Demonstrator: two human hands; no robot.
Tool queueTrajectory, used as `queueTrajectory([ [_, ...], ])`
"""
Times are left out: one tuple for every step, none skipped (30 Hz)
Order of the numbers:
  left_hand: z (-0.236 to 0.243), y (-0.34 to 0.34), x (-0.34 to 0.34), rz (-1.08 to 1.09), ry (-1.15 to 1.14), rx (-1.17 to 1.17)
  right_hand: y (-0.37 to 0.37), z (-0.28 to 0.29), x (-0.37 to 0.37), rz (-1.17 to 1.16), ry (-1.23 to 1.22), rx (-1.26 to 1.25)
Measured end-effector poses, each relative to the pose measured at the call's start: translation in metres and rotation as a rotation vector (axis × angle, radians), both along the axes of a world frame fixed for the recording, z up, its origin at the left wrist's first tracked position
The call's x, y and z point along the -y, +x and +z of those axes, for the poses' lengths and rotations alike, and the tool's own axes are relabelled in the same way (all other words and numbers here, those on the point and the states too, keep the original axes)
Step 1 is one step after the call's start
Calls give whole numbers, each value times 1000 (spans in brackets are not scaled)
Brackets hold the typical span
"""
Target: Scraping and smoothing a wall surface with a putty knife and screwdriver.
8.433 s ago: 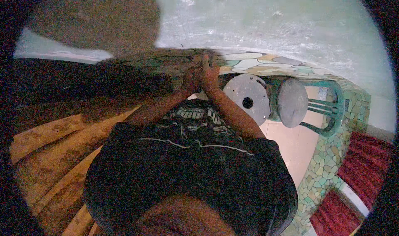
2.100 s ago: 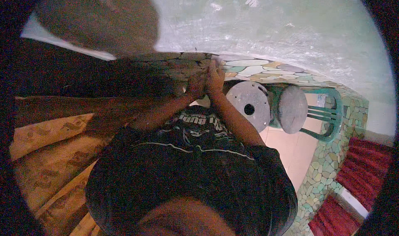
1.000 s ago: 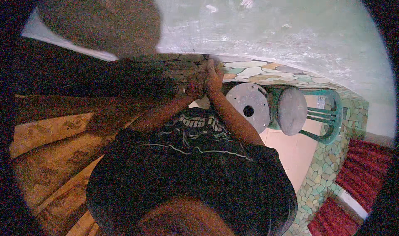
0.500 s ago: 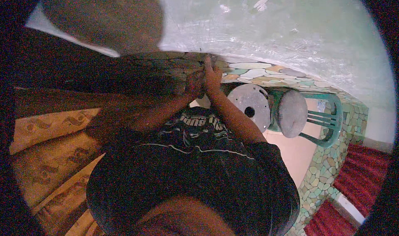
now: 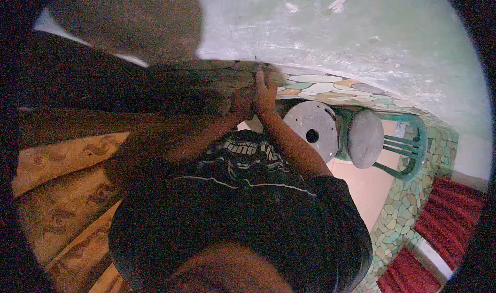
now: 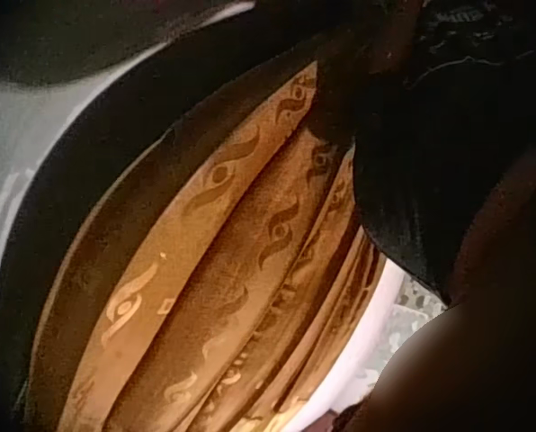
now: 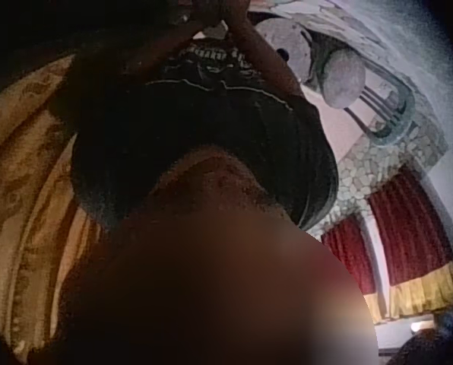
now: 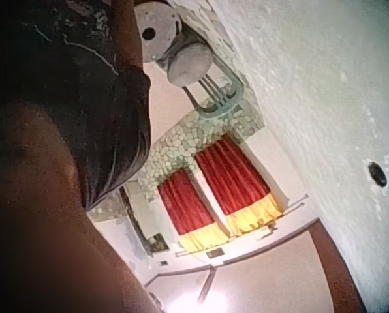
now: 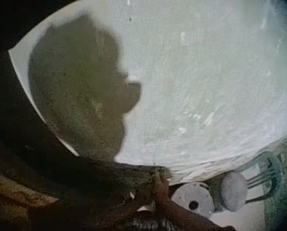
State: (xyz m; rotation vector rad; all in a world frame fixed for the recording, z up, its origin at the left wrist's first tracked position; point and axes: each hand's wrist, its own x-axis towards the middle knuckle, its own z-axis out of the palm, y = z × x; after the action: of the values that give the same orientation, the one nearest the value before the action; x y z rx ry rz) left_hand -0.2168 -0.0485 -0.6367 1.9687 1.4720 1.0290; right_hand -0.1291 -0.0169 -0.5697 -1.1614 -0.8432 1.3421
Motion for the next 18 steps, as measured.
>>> queueTrajectory([
  [11,0,0,-30,120,2,2,-1,-1,-6,-1,1],
  [18,-1,-2,-29,122,2,2,6,0,-2,-23,61],
  [26,-2,-5,6,-51,156,1,9,-1,2,-47,121],
  [30,-2,-6,41,-226,310,1,5,-2,2,-46,121],
  [25,-4,-5,43,-224,310,1,-1,-3,13,16,122],
  [18,-6,-2,-5,-26,74,0,-7,-3,24,79,122],
  [12,-8,0,-53,171,-162,0,-13,-2,24,80,122],
  [9,-7,-2,-52,174,-161,0,-18,-2,16,22,96],
  [5,-6,-5,-17,66,-72,0,-22,-2,8,-36,69],
  [2,-5,-8,18,-42,18,1,-26,-5,8,-33,70],
  [-2,-5,-7,20,-44,19,1,-24,-9,17,152,295],
  [-6,-6,-7,37,-9,124,0,-23,-10,27,338,518],
  [-10,-7,-6,54,27,230,-2,-23,-5,30,338,519],
  [-10,-9,1,57,19,232,-9,-3,5,16,259,441],
  [-1,-11,2,22,13,182,-11,10,6,-8,190,362],
  [7,-12,1,-13,8,131,-8,-4,2,-13,192,364],
  [15,-11,-2,-32,11,132,1,-26,0,28,59,238],
  [18,-14,-5,-51,38,2,-1,-30,-5,89,-70,108],
])
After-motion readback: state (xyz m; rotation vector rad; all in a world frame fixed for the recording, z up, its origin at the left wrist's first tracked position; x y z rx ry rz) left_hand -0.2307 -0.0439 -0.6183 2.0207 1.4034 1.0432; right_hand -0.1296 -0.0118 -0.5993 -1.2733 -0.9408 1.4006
